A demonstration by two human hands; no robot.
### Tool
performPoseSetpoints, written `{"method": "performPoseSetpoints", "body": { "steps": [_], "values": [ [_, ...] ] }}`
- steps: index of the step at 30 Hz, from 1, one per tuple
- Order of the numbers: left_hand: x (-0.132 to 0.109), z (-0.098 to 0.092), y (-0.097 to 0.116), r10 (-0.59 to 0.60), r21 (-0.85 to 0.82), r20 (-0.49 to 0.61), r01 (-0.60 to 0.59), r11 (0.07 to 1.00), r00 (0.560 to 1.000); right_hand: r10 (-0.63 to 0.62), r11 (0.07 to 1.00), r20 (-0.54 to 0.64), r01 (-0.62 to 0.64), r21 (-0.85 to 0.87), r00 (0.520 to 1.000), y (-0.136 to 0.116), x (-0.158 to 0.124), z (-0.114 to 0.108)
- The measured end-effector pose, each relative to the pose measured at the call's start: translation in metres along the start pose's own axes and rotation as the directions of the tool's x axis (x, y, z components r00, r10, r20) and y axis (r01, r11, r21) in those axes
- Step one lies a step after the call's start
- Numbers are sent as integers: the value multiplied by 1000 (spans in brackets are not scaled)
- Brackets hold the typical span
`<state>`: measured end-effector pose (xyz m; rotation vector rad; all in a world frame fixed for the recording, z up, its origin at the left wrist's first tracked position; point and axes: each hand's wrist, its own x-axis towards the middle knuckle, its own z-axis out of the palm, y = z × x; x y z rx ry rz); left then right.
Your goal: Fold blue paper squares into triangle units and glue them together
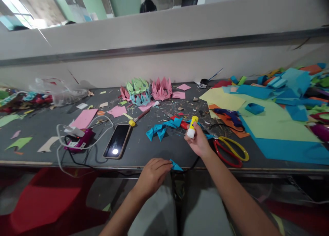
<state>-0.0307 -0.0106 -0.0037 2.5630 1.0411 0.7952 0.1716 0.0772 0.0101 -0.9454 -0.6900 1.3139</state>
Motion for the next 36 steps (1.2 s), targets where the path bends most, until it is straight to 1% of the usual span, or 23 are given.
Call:
{"method": "performPoseSetpoints", "body": {
  "steps": [2,4,5,6,7,9,12,14,16,17,19,21,23,25,27,28,30,32,34,36],
  "values": [
    [8,-4,5,-134,-102,-63,127,987,989,-12,1000,10,13,-24,1000,-2,0,0],
    [19,-6,7,-311,-180,-122,287,941,943,-27,997,16,28,-66,1000,0,0,-1],
    [25,-6,7,-393,-191,-133,365,911,910,-38,995,16,40,-95,999,2,1,-1],
    [30,-5,6,-454,-177,-119,431,885,883,-53,990,14,54,-127,999,4,1,-2],
    [34,-4,4,-486,-137,-89,472,871,869,-70,984,12,71,-165,997,7,1,-2],
    [40,0,-1,-477,-12,-51,477,879,878,-106,961,23,109,-254,994,12,1,-3],
    [41,7,-7,-442,126,-48,444,887,896,-135,898,101,165,-407,986,18,-2,-3],
    [40,10,-8,-437,157,-70,442,883,897,-136,844,167,202,-497,977,19,-5,-2],
    [39,11,-8,-436,156,-89,445,882,895,-135,795,214,235,-560,967,19,-8,1],
    [39,12,-8,-435,149,-94,445,883,895,-141,756,240,261,-601,960,18,-9,3],
    [39,12,-8,-430,137,-95,440,888,898,-156,632,307,333,-700,939,18,-11,8],
    [39,12,-8,-430,144,-89,439,887,898,-152,456,377,404,-793,913,19,-12,13],
    [39,12,-8,-441,158,-85,449,880,894,-145,297,413,438,-849,899,21,-11,17],
    [40,12,-7,-449,154,-85,457,876,889,-164,175,416,442,-880,894,23,-10,18],
    [40,12,-7,-456,131,-83,463,876,886,-205,99,402,427,-899,893,25,-8,17],
    [40,12,-7,-458,120,-83,465,877,885,-223,81,392,418,-905,893,25,-8,17],
    [40,13,-8,-461,115,-86,468,876,883,-235,80,386,414,-907,892,25,-8,15],
    [40,13,-8,-459,125,-88,467,876,884,-201,110,423,450,-886,883,25,-9,14],
    [39,14,-8,-455,134,-87,463,876,886,-154,136,478,497,-857,865,24,-10,14],
    [39,14,-8,-455,128,-87,463,877,886,-154,124,480,499,-858,864,24,-11,14]
  ]
}}
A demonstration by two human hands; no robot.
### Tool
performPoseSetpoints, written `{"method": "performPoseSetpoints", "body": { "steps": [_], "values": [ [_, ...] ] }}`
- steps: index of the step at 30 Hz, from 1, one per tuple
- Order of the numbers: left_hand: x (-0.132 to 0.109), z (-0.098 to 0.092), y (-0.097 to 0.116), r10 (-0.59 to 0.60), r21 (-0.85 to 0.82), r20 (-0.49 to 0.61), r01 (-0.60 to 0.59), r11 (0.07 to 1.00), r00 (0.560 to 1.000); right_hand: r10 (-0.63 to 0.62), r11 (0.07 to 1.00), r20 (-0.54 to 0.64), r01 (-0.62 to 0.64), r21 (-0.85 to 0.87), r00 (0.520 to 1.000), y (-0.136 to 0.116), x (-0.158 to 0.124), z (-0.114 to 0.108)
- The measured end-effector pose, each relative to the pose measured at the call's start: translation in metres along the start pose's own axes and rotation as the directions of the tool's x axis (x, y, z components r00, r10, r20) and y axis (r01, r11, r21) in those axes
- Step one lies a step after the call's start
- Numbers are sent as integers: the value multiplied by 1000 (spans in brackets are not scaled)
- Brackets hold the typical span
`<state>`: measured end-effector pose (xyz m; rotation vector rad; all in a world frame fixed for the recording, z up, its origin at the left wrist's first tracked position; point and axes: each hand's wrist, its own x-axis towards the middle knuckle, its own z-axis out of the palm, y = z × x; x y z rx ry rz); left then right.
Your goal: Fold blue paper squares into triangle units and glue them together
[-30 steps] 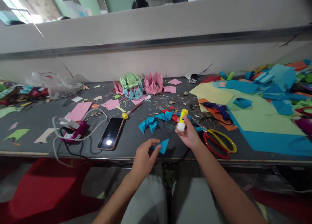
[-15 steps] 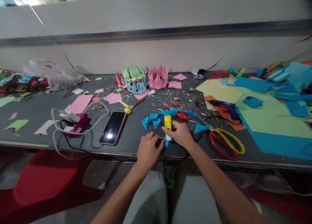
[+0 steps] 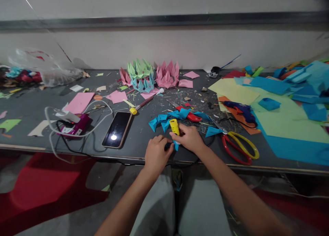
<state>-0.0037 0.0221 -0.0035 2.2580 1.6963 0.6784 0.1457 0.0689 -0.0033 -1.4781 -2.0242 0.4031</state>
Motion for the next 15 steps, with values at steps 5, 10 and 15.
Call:
{"method": "performPoseSetpoints", "body": {
  "steps": [5,10,15],
  "values": [
    [0,-1,2,-14,-8,9,14,1000,1000,48,998,-46,-50,-37,998,0,0,-1],
    [0,-1,2,-10,3,0,10,1000,1000,44,999,-14,-44,12,999,1,1,0],
    [0,0,0,-8,23,1,8,1000,1000,13,999,39,-14,33,999,3,-1,1]
  ]
}}
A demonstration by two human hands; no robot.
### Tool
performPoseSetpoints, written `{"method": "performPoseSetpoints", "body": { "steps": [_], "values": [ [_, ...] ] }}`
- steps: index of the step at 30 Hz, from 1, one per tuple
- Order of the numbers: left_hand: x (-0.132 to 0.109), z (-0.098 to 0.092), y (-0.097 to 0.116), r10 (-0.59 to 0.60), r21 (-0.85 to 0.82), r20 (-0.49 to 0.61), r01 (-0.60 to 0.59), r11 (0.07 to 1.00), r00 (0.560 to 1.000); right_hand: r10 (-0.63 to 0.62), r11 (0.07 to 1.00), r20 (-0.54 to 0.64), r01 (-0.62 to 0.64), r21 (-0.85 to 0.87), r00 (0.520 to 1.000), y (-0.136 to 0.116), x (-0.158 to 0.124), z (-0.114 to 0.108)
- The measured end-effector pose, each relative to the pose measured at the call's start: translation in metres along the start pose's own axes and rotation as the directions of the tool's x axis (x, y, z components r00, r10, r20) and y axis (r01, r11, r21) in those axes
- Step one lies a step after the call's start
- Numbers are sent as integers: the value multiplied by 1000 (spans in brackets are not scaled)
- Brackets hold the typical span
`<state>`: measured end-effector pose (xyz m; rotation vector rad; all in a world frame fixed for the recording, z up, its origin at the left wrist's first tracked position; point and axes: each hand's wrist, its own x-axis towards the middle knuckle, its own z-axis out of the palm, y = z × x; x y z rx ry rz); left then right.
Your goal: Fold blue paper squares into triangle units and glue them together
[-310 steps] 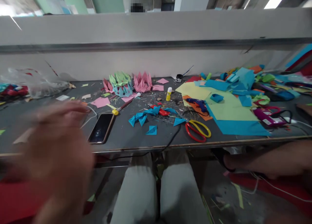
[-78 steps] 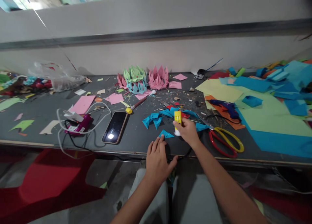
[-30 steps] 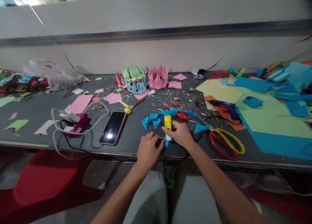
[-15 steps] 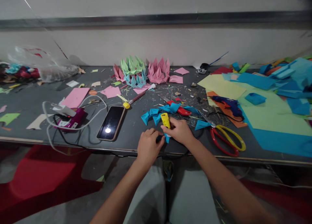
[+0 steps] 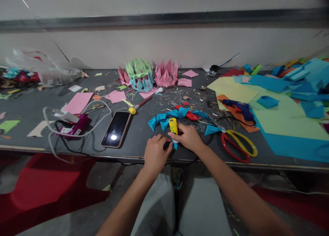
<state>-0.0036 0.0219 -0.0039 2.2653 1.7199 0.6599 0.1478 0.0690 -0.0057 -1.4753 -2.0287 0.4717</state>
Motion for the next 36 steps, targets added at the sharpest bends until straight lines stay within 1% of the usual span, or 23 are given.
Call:
{"method": "performPoseSetpoints", "body": {
  "steps": [1,4,5,8,9,11,12,15,16,18,20,22,24,26,28,31,33,36],
  "values": [
    [0,0,0,1,3,0,-1,1000,1000,0,1000,0,0,-9,1000,0,-1,0],
    [0,1,-1,-1,-7,-11,1,1000,1000,54,996,-73,-59,-73,996,1,-2,0],
    [0,1,-1,-2,-9,-14,2,1000,1000,48,996,-69,-53,-78,997,1,-2,0],
    [-1,0,0,-3,-10,-14,3,1000,1000,1,999,3,-1,-47,1000,1,-1,-1],
    [-1,0,0,-3,-17,-14,3,1000,1000,15,999,-3,-15,-46,1000,1,-1,-2],
    [-1,0,0,-3,-34,-17,2,999,1000,63,996,-53,-67,-64,997,0,-1,-2],
    [-1,0,0,-3,-38,-19,2,999,1000,65,995,-62,-69,-71,996,0,-1,-2],
    [-1,0,-1,-4,-43,-16,3,999,1000,10,996,-40,-13,-84,999,1,-1,-2],
    [-1,0,-1,-4,-54,-17,3,999,1000,10,996,-59,-15,-92,998,1,-2,-2],
    [0,0,-3,-5,-91,-21,3,996,1000,53,993,-165,-69,-93,985,3,-3,-1],
    [0,-1,-4,-13,-144,-21,10,990,1000,109,993,-297,-117,-11,949,4,-3,-2],
    [0,-2,-6,-27,-202,-8,25,979,1000,179,977,-391,-115,182,903,6,-3,-4],
    [0,-2,-9,-46,-257,2,45,965,999,264,915,-437,-80,395,860,7,-3,-6],
    [0,-1,-10,-70,-308,6,69,949,997,316,858,-451,-49,512,835,9,-3,-6],
    [1,0,-11,-109,-372,5,103,923,994,324,837,-454,-29,546,830,9,-3,-6],
    [2,-1,-12,-175,-500,3,153,852,985,309,794,-442,27,607,842,9,-2,-3],
    [3,-3,-12,-229,-591,0,185,785,973,298,760,-447,74,646,844,10,-1,-1],
    [3,-9,-13,-328,-717,-2,227,659,945,297,746,-462,99,659,836,12,-1,0]
  ]
}}
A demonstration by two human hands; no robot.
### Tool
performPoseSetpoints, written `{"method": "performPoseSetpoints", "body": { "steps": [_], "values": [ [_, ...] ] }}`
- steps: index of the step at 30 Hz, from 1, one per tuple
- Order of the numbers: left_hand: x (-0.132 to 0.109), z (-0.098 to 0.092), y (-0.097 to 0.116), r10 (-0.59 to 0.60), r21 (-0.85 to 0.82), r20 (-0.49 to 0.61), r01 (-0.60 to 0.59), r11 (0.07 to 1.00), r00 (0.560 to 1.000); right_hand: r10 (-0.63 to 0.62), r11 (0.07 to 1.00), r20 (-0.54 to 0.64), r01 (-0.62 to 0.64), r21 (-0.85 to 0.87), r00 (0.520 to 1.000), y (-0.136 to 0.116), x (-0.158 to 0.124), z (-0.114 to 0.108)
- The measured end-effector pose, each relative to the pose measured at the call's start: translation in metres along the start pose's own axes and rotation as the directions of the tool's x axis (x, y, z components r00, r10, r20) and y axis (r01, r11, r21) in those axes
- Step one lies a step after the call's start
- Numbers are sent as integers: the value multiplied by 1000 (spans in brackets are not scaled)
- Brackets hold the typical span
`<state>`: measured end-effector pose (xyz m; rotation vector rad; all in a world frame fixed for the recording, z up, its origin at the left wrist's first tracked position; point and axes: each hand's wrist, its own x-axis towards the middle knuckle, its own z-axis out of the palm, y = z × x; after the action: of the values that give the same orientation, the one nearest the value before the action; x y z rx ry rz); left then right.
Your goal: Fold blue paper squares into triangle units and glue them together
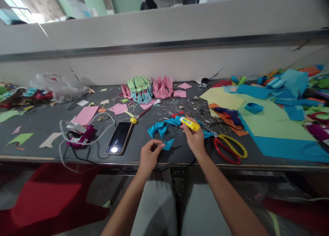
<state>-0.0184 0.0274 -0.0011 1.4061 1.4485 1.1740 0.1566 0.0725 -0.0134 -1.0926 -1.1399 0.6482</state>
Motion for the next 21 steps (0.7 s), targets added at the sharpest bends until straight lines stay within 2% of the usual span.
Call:
{"method": "performPoseSetpoints", "body": {
  "steps": [4,9,15,21],
  "values": [
    [-1,-5,3,-68,-153,-44,60,986,997,-18,1000,48,17,19,999,1,-1,-1],
    [0,-3,3,-91,-174,-30,84,981,995,-64,993,306,31,113,950,-2,-7,1],
    [-3,2,4,26,-96,2,-26,995,1000,-47,999,488,33,37,872,-3,-10,6],
    [-5,3,3,114,-45,0,-114,993,994,1,999,505,-18,30,863,-1,-9,6]
  ]
}}
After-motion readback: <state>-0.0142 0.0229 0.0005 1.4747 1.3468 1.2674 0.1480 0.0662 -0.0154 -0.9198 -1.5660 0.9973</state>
